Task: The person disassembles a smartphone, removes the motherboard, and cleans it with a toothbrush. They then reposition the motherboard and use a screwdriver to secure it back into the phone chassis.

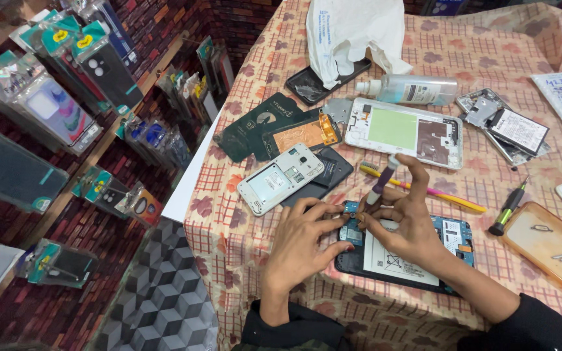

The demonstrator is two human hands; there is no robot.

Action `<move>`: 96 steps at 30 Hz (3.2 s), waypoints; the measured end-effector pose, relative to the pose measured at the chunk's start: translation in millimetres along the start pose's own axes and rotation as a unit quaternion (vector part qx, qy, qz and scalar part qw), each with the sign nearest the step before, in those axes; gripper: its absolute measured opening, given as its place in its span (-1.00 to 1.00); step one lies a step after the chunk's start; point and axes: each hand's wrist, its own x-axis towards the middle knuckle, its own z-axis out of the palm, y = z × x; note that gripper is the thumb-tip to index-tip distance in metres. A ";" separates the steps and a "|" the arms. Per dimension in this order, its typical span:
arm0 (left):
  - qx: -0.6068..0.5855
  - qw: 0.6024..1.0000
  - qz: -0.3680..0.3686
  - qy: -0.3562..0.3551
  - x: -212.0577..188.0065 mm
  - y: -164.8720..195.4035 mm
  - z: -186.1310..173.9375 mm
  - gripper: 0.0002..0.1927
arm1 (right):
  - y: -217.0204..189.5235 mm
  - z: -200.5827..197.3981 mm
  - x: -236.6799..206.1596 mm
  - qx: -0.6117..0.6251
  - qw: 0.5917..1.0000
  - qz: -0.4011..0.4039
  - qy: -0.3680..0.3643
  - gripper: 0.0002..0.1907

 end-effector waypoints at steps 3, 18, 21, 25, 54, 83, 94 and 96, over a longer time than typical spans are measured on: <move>-0.003 1.000 -0.001 0.002 -0.4 -0.2 0.4 -0.53 | -1.8 -1.9 8.5 0.057 0.992 0.114 0.017 0.11; 0.000 1.000 -0.006 -0.008 0.2 -4.3 0.4 -0.57 | 7.1 -4.5 15.8 0.099 0.992 0.084 0.005 0.10; -0.004 1.000 0.005 0.001 -0.8 -3.3 1.0 -0.57 | 7.5 -5.9 12.1 0.096 0.991 0.089 -0.001 0.10; -0.010 1.000 0.003 0.005 -1.0 -2.3 2.5 -0.56 | 7.8 -5.3 10.1 0.112 0.989 0.097 0.000 0.10; -0.012 1.000 0.014 0.010 -1.8 -0.1 -0.7 -0.57 | 3.0 -6.2 12.4 0.116 0.986 0.123 0.008 0.09; -0.009 1.000 0.002 0.000 -2.0 -1.8 -0.3 -0.56 | 6.2 -5.5 9.8 0.102 0.989 0.109 -0.018 0.12; -0.008 1.000 0.005 0.001 -1.6 -2.2 0.4 -0.55 | 3.7 -4.3 10.7 0.099 0.988 0.114 -0.016 0.12; -0.006 1.000 0.005 0.002 -1.5 -2.4 0.4 -0.55 | 2.6 -3.8 10.2 0.097 0.989 0.115 -0.015 0.11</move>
